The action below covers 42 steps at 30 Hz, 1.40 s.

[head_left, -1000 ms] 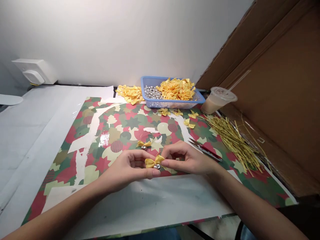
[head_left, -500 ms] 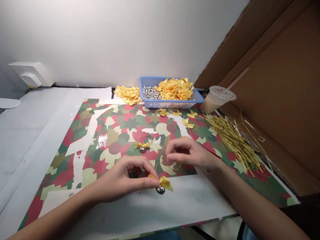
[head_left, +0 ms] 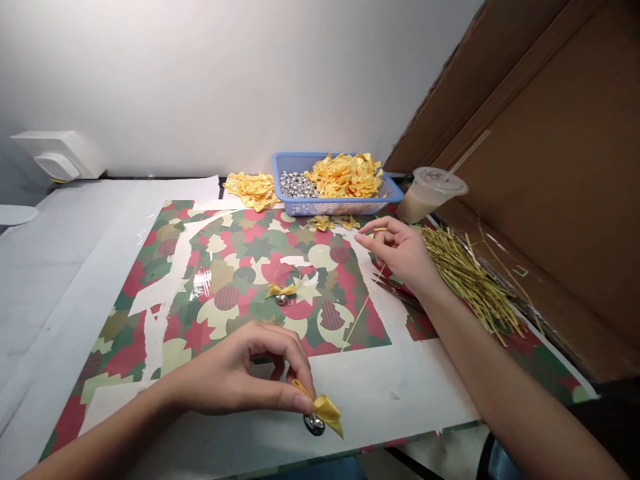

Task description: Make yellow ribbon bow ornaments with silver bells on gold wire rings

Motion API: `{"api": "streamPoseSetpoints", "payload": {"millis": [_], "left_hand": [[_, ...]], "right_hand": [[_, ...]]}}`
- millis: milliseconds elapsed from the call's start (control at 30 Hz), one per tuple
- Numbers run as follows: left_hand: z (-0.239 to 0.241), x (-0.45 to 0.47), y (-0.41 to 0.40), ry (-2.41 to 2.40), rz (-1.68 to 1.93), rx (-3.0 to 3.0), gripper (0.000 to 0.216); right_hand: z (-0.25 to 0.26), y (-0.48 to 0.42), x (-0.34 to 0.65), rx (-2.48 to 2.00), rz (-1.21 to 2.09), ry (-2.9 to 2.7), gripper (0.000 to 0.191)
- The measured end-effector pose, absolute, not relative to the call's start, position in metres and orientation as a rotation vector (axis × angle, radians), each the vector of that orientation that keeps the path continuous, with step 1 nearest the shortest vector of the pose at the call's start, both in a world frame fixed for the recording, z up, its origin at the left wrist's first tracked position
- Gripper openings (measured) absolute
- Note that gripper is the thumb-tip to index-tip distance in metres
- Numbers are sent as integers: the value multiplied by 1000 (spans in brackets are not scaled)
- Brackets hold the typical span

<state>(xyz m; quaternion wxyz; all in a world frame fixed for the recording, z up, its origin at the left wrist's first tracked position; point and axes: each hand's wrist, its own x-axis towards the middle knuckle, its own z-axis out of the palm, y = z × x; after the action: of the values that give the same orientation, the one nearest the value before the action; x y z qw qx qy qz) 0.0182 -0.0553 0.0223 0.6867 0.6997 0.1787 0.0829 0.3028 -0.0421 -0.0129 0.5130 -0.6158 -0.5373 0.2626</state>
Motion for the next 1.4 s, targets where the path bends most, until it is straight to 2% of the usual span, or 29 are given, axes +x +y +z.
{"api": "streamPoseSetpoints", "payload": {"millis": [300, 567, 667, 867, 967, 1067, 1167, 1300, 1400], "left_hand": [[24, 19, -58, 325, 74, 1505, 7], [20, 18, -51, 506, 127, 1553, 13], [20, 16, -50, 534, 120, 1532, 13], [20, 18, -49, 558, 138, 1439, 13], [20, 18, -48, 612, 202, 1389, 13], [20, 17, -46, 656, 231, 1447, 12], [20, 15, -45, 623, 216, 1504, 12], [19, 14, -43, 542, 206, 1528, 9], [20, 13, -41, 520, 187, 1602, 7]], "right_hand": [[-17, -44, 302, -1588, 383, -1450, 13], [-13, -46, 302, -1618, 405, -1571, 12], [-7, -49, 303, -1599, 532, -1666, 16], [13, -62, 291, -1399, 1120, -1967, 23], [20, -66, 283, -1323, 1298, -2017, 24], [26, -67, 287, -1452, 1229, -2029, 24], [31, -67, 301, -1789, 1066, -2081, 21], [33, -70, 307, -1946, 1216, -2160, 9], [33, -72, 301, -1934, 1227, -2167, 7]]}}
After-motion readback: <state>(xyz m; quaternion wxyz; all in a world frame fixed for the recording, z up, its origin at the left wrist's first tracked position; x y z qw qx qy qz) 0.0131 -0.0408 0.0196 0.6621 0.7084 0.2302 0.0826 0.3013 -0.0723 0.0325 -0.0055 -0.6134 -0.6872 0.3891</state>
